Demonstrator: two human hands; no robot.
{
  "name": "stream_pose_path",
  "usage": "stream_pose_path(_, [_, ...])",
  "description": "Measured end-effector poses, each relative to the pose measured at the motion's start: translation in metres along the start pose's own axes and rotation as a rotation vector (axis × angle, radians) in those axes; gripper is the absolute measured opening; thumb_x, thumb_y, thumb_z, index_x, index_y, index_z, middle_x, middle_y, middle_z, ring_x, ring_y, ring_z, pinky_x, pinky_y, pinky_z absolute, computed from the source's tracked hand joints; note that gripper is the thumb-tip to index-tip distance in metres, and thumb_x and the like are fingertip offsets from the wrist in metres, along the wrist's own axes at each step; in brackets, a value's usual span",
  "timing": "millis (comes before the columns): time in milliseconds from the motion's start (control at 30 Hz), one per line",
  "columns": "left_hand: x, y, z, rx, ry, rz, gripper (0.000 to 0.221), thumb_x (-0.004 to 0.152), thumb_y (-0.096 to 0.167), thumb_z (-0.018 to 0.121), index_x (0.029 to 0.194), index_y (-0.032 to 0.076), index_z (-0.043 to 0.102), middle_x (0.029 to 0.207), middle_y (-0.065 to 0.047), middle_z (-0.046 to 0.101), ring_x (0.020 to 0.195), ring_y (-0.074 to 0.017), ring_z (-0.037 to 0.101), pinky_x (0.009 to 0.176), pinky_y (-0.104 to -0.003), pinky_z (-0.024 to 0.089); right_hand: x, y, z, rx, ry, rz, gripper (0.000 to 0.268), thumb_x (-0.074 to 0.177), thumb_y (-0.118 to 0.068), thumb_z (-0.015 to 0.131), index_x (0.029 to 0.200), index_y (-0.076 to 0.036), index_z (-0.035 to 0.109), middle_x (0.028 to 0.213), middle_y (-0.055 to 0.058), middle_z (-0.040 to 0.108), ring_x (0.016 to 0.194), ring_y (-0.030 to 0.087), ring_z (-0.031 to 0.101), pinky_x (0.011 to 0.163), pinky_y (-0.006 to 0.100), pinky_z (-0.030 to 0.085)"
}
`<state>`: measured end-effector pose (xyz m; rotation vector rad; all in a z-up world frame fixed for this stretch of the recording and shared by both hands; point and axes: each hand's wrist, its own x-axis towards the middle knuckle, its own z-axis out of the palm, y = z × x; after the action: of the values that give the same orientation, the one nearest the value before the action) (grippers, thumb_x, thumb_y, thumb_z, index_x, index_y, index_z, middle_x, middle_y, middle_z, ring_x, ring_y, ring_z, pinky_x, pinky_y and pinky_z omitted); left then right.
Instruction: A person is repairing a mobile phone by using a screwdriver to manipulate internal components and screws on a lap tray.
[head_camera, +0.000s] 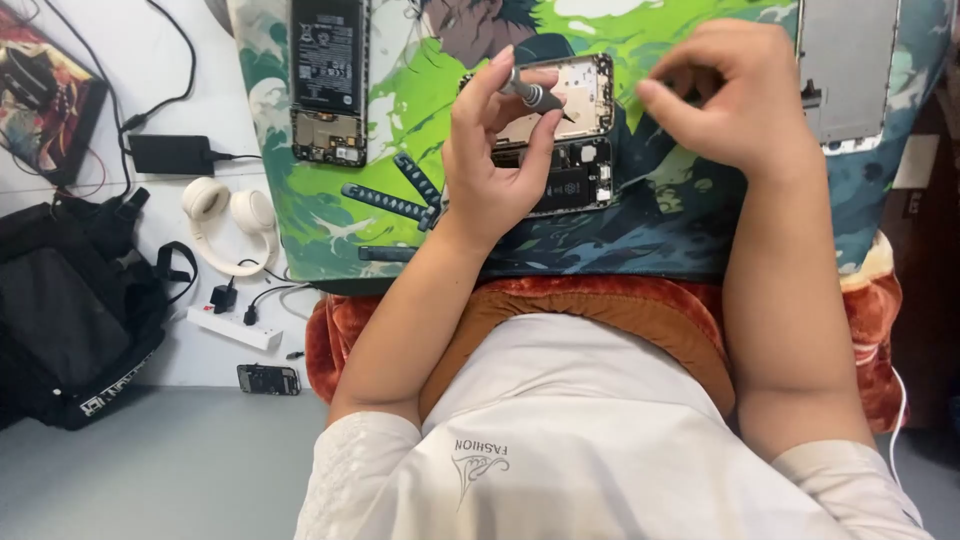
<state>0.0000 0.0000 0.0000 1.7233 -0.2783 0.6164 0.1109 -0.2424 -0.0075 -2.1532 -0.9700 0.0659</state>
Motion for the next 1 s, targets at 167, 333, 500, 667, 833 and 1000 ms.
stream_pose_path(167, [-0.004, -0.011, -0.001, 0.061, -0.189, 0.14, 0.062, 0.105, -0.007, 0.074, 0.151, 0.013, 0.037, 0.133, -0.015, 0.063, 0.116, -0.0259, 0.075, 0.104, -0.033, 0.07, -0.002, -0.006, 0.003, -0.242, -0.074, -0.015, 0.029, 0.098, -0.044, 0.098, 0.101, -0.018, 0.084, 0.089, -0.003, 0.07, 0.084, 0.016, 0.065, 0.066, 0.033, 0.043])
stream_pose_path(333, [-0.003, -0.007, 0.0, 0.149, -0.353, 0.208, 0.059, 0.108, 0.002, 0.076, 0.15, 0.013, 0.036, 0.127, -0.013, 0.069, 0.111, -0.0292, 0.076, 0.098, -0.039, 0.066, -0.003, -0.002, 0.004, -0.311, -0.071, -0.068, 0.038, 0.096, -0.052, 0.102, 0.102, -0.019, 0.083, 0.088, -0.003, 0.067, 0.082, 0.017, 0.063, 0.064, 0.035, 0.041])
stream_pose_path(500, [-0.008, -0.011, 0.002, 0.19, -0.38, 0.177, 0.056, 0.108, 0.004, 0.08, 0.148, 0.01, 0.041, 0.143, -0.01, 0.062, 0.12, -0.0285, 0.076, 0.104, -0.038, 0.068, -0.003, 0.001, 0.006, -0.298, -0.067, -0.067, 0.029, 0.095, -0.04, 0.101, 0.102, -0.02, 0.081, 0.084, -0.005, 0.064, 0.079, 0.016, 0.061, 0.063, 0.036, 0.037])
stream_pose_path(667, [-0.005, -0.008, 0.004, 0.155, -0.402, 0.179, 0.055, 0.109, 0.003, 0.079, 0.148, 0.009, 0.041, 0.143, -0.011, 0.061, 0.122, -0.0292, 0.076, 0.107, -0.039, 0.067, -0.002, -0.002, 0.006, -0.3, -0.063, -0.059, 0.022, 0.095, -0.036, 0.097, 0.101, -0.022, 0.081, 0.084, -0.005, 0.063, 0.08, 0.017, 0.06, 0.064, 0.036, 0.037])
stream_pose_path(833, [-0.005, -0.007, 0.004, 0.169, -0.437, 0.174, 0.057, 0.11, 0.004, 0.078, 0.152, 0.011, 0.038, 0.144, -0.011, 0.061, 0.125, -0.0302, 0.073, 0.11, -0.039, 0.065, -0.001, -0.007, 0.004, -0.279, -0.059, -0.059, 0.013, 0.093, -0.027, 0.091, 0.098, -0.02, 0.082, 0.081, -0.004, 0.061, 0.078, 0.018, 0.06, 0.063, 0.036, 0.038])
stream_pose_path(1000, [-0.006, -0.007, 0.006, 0.163, -0.415, 0.137, 0.053, 0.109, 0.005, 0.078, 0.147, 0.01, 0.042, 0.144, -0.011, 0.062, 0.127, -0.0289, 0.074, 0.112, -0.039, 0.064, 0.0, -0.01, 0.004, -0.271, -0.06, -0.021, 0.014, 0.091, -0.031, 0.092, 0.099, -0.024, 0.082, 0.081, -0.005, 0.06, 0.079, 0.018, 0.06, 0.063, 0.037, 0.038])
